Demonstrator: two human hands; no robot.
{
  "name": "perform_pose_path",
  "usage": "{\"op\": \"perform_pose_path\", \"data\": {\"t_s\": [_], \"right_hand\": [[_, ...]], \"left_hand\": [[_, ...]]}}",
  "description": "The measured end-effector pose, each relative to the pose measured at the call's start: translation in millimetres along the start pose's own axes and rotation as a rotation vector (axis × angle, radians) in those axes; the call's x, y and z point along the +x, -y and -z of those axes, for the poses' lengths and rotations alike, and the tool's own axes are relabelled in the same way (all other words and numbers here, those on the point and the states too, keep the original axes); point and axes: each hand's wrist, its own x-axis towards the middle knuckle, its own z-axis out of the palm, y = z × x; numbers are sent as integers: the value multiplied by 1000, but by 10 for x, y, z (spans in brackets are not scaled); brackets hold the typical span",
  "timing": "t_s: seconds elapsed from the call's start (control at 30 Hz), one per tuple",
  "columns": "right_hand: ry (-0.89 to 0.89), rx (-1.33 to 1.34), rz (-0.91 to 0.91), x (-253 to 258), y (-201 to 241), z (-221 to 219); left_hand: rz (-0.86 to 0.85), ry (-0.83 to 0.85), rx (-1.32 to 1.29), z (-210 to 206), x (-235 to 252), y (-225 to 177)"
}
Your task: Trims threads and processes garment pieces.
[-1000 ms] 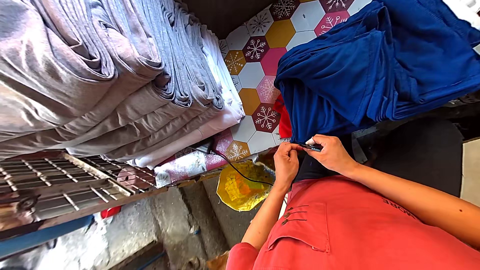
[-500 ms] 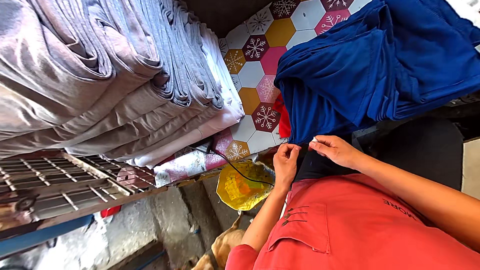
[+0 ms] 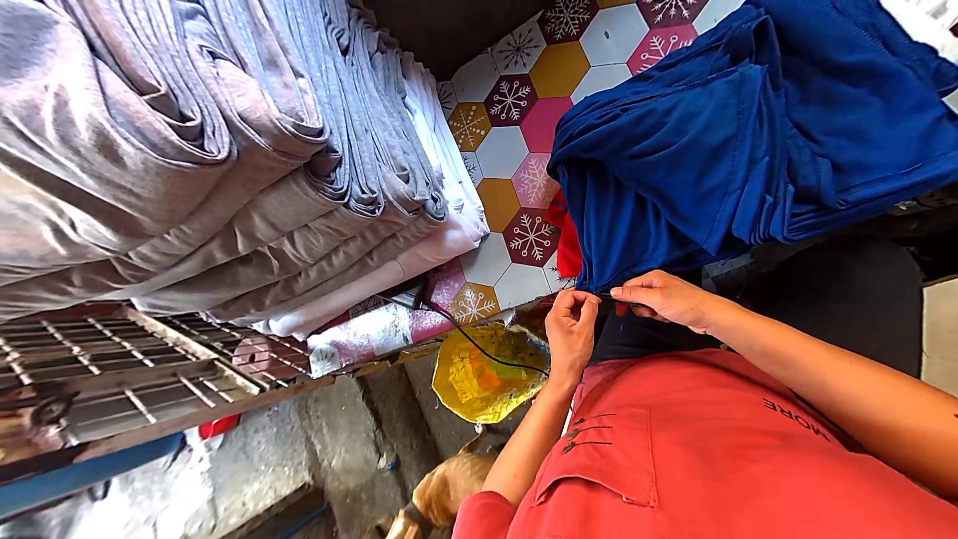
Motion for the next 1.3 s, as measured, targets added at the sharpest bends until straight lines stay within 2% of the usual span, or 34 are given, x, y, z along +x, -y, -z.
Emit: {"op": "perform_pose_path", "data": {"t_s": [0.33, 0.57, 0.8, 1.07, 1.13, 1.17, 1.23, 1.3], "right_hand": [[-16, -45, -45, -32, 111, -22], [-12, 31, -64, -1, 151, -41], [-82, 31, -43, 52, 102, -74], [-39, 86, -88, -31, 49, -8], [-87, 88, -64, -76, 54, 5], [-121, 77, -46, -103, 54, 14], [-188, 22, 2, -148, 26, 25], [-263, -70, 89, -149, -61, 19]], "left_hand": [[7, -12, 31, 18, 5, -16], [-4, -5, 31, -10, 3, -14], [-32, -16, 54, -42, 21, 32], [-14, -15, 5, 39, -38, 104], [58, -76, -30, 170, -96, 198], [151, -138, -64, 242, -122, 248], [468, -240, -199, 357, -146, 277], [703, -192, -293, 374, -133, 260]]}}
